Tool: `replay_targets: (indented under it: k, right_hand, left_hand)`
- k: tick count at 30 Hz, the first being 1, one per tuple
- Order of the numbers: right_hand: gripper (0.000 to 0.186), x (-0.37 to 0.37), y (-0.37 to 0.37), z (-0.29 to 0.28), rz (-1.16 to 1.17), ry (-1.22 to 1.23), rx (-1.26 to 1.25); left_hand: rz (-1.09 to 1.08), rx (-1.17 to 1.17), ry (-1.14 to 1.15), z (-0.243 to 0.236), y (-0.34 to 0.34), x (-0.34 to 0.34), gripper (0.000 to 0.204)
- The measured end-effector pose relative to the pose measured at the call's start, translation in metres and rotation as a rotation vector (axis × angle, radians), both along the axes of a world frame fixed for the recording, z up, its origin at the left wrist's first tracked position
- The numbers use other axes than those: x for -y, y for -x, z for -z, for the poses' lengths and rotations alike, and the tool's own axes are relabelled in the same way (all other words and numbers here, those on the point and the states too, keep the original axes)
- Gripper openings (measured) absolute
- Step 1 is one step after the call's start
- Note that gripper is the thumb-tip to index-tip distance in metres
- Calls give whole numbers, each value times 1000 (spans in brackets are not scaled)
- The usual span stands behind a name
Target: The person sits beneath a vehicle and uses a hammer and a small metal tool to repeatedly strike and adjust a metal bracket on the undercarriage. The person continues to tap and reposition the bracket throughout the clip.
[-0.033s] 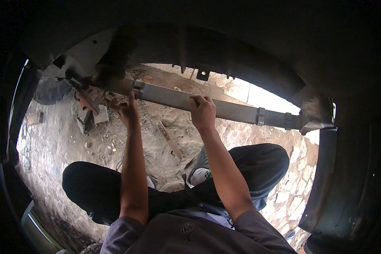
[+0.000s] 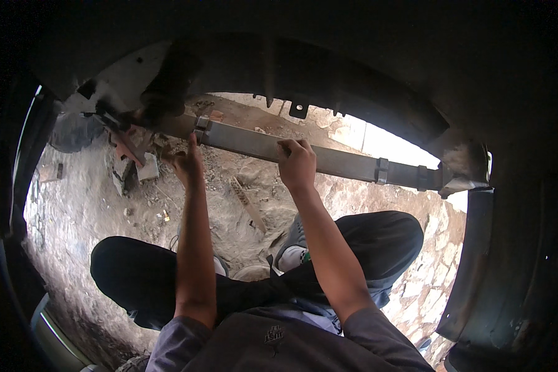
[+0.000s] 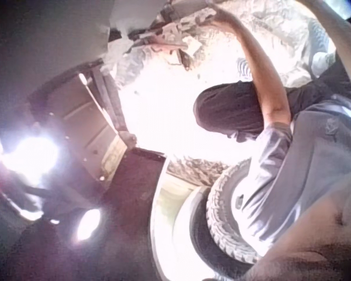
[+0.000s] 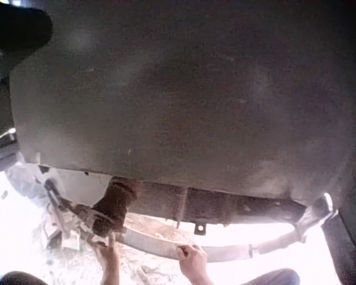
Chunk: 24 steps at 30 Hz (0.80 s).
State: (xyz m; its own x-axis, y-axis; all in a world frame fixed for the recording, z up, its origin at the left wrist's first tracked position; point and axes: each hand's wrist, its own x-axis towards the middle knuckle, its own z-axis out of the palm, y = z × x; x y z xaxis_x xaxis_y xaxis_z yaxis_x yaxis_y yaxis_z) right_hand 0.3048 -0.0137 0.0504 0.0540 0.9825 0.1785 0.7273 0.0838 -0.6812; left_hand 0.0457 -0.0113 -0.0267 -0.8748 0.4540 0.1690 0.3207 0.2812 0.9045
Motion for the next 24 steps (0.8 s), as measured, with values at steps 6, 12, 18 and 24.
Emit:
replay_targets:
  k: [6,12,18,24]
  right_hand:
    - [14,6,3,5,-48,-143,142]
    - [12,-28,8,4,-43,-122,203]
    - [13,-13,-8,17,-151,-159,156]
    - [12,-43,-9,6,-113,-38,236]
  left_hand:
    - [296,546,138,4,22,-9,73]
    - [415,722,52,-18,17,-6,56]
    - [447,676,64,-24,24,-13,51]
    - [533,713,122,-29,24,-14,51]
